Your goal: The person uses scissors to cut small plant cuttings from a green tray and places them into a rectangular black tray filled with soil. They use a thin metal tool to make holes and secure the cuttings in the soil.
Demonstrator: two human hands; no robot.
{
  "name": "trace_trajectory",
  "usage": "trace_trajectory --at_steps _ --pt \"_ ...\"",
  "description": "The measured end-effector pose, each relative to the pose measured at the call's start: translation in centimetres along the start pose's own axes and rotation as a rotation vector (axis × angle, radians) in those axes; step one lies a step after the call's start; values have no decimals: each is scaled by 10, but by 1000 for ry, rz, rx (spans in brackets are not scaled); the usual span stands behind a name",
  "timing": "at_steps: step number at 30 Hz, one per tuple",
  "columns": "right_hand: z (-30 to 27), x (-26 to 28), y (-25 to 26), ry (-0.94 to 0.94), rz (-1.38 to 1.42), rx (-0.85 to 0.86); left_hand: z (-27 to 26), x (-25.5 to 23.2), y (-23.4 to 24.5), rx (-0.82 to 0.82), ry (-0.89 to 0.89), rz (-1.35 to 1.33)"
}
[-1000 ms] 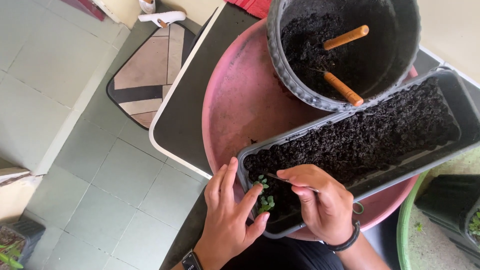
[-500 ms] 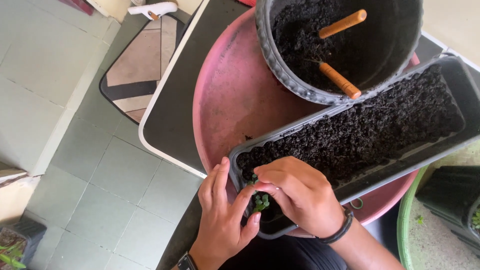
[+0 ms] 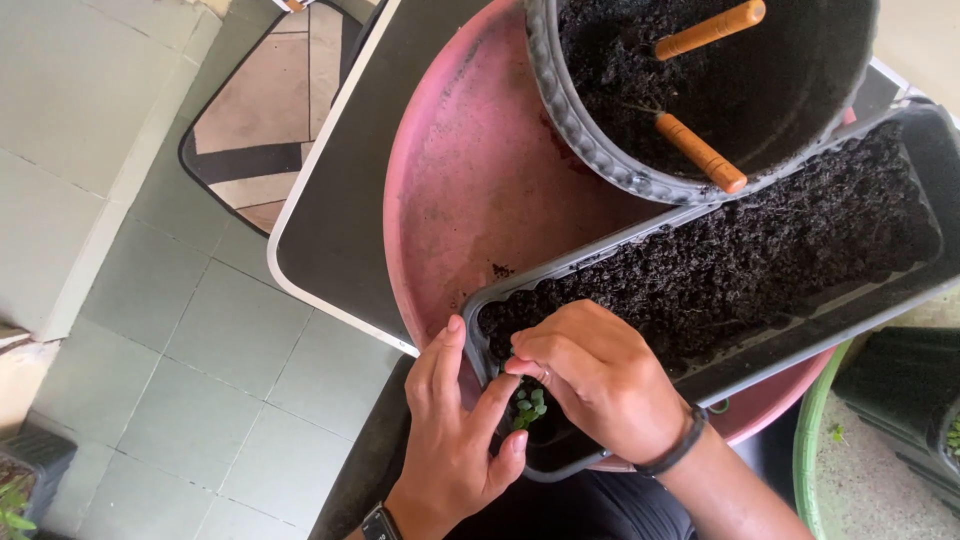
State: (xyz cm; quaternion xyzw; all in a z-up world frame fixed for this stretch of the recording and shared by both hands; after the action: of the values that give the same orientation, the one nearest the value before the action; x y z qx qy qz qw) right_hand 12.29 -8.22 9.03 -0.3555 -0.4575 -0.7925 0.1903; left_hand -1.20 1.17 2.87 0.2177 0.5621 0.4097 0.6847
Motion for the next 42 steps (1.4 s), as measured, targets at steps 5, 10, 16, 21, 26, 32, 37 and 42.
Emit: trace_trajectory --at_steps 5,10,16,21,26,32,37,42 --pt "4 -3 0 -84 -90 20 0 0 0 4 -17 -37" --pt "8 -1 -3 -44 -119 62 2 -2 3 2 -19 -33" --pt "13 19 17 -32 -125 -69 3 -3 4 13 -17 -17" --pt "6 0 1 1 -92 37 4 -4 4 -7 -23 -11" --pt "7 7 11 -40 -128 -28 4 -4 5 12 -26 6" --pt "0 -17 -6 -50 -141 55 3 -5 5 26 -9 1" --pt "-2 -14 -5 -26 -103 38 -2 -1 1 52 7 18" --pt "1 -7 2 0 -81 10 -10 6 -7 -19 24 -177"
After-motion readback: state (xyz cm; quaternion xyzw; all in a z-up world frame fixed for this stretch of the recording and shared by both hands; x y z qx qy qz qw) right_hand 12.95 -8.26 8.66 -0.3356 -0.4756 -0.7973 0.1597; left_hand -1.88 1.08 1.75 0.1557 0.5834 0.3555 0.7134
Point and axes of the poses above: each hand's wrist, its own z-axis towards the middle knuckle, its own y-axis out of the back of the hand, x = y × z, the point moved 4 cm from there along z, towards the middle knuckle, and after that the axes turned 4 degrees about x, right-handed, at the moved point
